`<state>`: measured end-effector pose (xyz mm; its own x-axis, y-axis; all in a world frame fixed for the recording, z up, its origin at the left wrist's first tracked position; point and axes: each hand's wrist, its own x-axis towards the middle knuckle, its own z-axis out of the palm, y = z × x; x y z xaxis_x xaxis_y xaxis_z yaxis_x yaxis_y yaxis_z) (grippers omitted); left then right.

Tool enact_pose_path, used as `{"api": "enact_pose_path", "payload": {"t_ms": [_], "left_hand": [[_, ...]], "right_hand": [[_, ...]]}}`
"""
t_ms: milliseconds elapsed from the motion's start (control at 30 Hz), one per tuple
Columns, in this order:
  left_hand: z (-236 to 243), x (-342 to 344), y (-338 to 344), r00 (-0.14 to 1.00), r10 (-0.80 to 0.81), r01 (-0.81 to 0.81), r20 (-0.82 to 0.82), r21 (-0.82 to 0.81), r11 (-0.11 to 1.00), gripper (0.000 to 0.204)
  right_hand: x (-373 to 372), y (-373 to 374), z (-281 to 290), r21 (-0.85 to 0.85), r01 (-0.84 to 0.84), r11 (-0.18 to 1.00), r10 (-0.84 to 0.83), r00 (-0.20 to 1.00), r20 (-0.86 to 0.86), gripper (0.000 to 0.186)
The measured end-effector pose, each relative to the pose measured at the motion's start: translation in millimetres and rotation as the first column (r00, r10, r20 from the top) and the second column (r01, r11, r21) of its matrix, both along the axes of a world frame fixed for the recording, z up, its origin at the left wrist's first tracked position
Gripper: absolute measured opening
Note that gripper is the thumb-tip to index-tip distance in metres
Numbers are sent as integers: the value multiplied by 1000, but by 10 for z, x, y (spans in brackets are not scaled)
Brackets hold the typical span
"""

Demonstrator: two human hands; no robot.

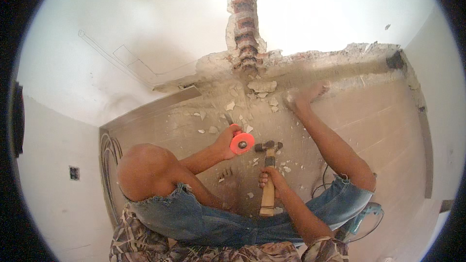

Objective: The person uses a hammer and a chisel to break away masonry and widen a vertical channel in a wall.

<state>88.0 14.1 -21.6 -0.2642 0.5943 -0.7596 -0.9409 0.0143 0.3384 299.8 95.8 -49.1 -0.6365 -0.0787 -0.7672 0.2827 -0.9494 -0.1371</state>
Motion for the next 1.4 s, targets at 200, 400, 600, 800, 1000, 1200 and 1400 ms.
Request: {"api": "enact_pose_path", "payload": {"t_ms": [200, 400, 600, 800, 1000, 1200, 1400], "left_hand": [[-39, -4, -44, 1000, -20, 20, -3, 6, 1000, 13], [78, 27, -15, 999, -34, 32, -23, -78, 996, 13], [-110, -26, -74, 998, -57, 55, -29, -77, 996, 17], [-133, -14, -63, 999, -41, 41, 5, -37, 998, 42], [189, 139, 83, 998, 21, -27, -53, -114, 993, 19], [109, -218, 476, 981, 163, -159, -105, 45, 986, 13], [602, -585, 1024, 960, 276, -239, -46, 379, 894, 9]], "right_hand": [[26, -15, -4, -38, 5, 999, -5, 1000, -12, 11], [29, -128, 61, 224, 56, 973, -64, 997, 31, 17], [25, -106, 107, 271, 8, 963, -41, 992, 119, 17], [38, -113, 84, 224, 8, 974, -29, 995, 94, 16], [53, -110, 49, 222, 9, 975, -18, 999, 37, 16], [15, -59, -87, 295, -89, 951, 80, 996, 43, 20], [21, 202, 565, 651, -35, 758, 108, 992, -72, 28]]}}
